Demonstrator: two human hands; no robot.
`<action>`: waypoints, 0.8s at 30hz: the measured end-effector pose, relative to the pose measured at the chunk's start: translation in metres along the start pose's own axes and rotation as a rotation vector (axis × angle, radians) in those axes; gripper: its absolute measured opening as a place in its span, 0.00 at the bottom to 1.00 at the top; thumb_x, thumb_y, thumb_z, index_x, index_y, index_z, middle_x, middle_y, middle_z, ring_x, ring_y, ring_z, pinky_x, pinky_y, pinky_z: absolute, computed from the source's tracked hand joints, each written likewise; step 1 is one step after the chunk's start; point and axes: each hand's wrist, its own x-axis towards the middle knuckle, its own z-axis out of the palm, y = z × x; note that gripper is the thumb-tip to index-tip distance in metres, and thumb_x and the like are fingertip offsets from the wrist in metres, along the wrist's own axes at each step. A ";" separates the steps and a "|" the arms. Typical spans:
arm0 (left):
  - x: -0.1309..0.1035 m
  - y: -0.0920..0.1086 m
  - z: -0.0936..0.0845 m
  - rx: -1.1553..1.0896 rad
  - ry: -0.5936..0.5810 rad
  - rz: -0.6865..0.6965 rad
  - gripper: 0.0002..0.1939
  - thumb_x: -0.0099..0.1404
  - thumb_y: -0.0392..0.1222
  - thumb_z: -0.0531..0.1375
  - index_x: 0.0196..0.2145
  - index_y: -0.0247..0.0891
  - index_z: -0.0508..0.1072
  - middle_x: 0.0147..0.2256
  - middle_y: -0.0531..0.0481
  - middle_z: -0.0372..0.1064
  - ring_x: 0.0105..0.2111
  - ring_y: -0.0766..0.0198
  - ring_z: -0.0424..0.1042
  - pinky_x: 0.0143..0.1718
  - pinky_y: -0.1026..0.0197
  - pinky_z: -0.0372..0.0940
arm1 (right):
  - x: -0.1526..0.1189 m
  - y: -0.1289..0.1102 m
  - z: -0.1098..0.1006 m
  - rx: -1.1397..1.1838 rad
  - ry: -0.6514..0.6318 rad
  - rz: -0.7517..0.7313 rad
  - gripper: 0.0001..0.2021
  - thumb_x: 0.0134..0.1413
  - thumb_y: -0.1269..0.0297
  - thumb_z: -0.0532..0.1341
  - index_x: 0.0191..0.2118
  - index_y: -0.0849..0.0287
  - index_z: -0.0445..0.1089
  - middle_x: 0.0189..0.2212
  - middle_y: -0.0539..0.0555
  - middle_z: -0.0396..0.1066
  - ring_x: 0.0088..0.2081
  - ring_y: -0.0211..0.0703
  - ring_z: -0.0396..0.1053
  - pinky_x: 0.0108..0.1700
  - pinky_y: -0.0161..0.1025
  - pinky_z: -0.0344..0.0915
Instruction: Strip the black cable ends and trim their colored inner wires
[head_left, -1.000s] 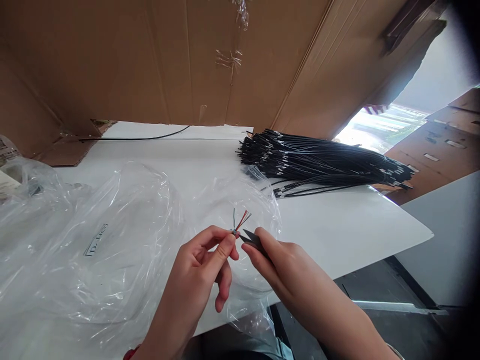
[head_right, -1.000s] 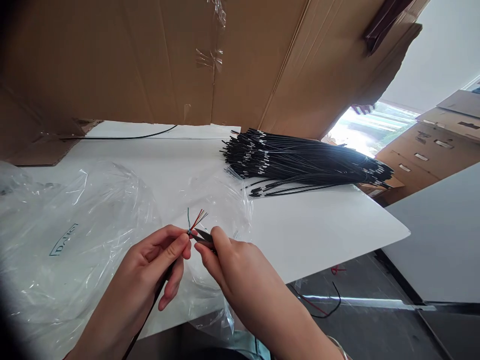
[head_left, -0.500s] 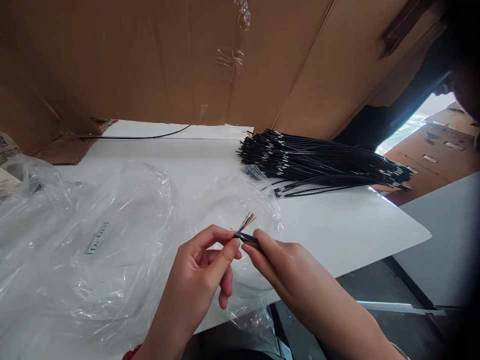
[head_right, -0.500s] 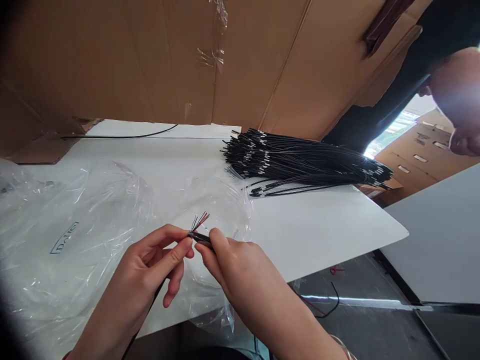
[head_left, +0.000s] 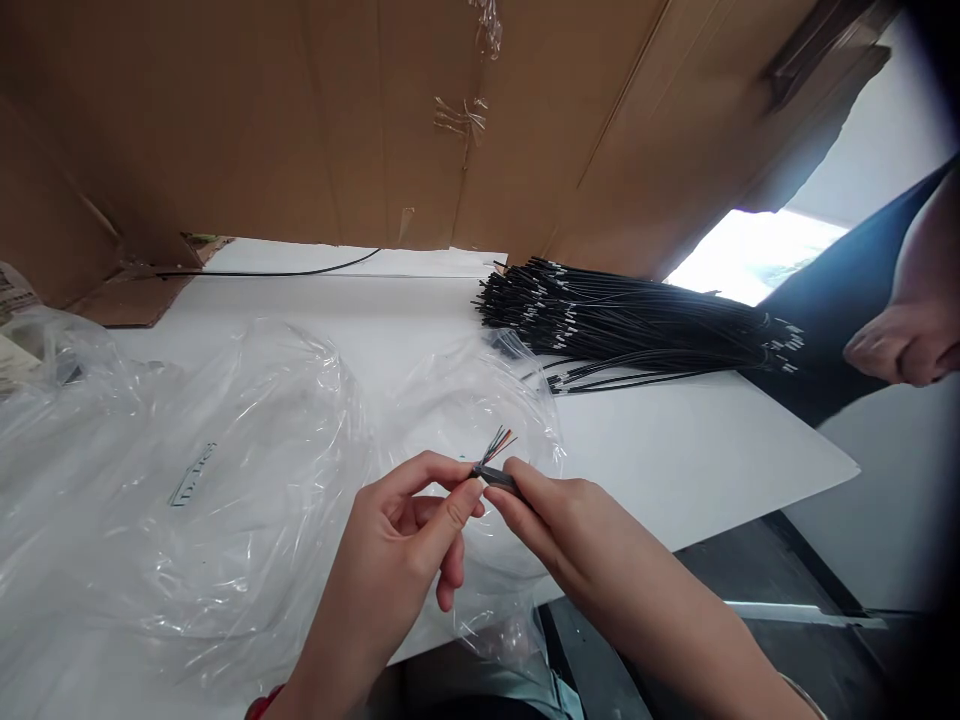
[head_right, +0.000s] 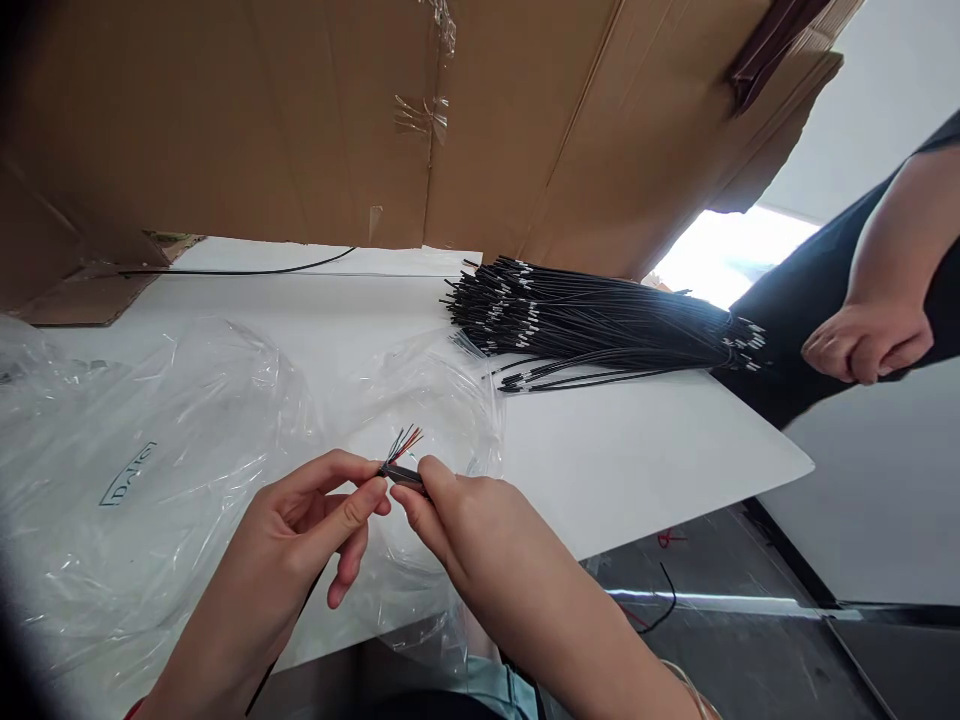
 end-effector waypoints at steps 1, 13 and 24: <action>0.000 0.000 0.000 0.000 -0.001 -0.002 0.08 0.66 0.47 0.64 0.38 0.41 0.77 0.14 0.60 0.62 0.14 0.71 0.59 0.19 0.67 0.58 | 0.000 0.000 0.000 -0.005 0.003 0.000 0.14 0.74 0.56 0.48 0.33 0.53 0.57 0.24 0.45 0.68 0.23 0.39 0.60 0.26 0.36 0.50; 0.005 -0.004 -0.003 0.039 -0.026 0.009 0.11 0.68 0.50 0.63 0.41 0.42 0.77 0.13 0.62 0.62 0.13 0.72 0.61 0.22 0.67 0.61 | 0.003 0.000 0.000 -0.035 -0.023 0.045 0.15 0.73 0.58 0.49 0.32 0.53 0.56 0.23 0.46 0.65 0.22 0.39 0.58 0.26 0.37 0.48; 0.012 0.000 -0.001 0.001 -0.017 -0.013 0.13 0.67 0.52 0.64 0.42 0.40 0.74 0.28 0.57 0.73 0.13 0.75 0.64 0.18 0.68 0.61 | 0.006 0.015 -0.004 0.166 0.052 0.022 0.19 0.73 0.51 0.47 0.31 0.55 0.56 0.22 0.44 0.59 0.24 0.37 0.51 0.28 0.37 0.49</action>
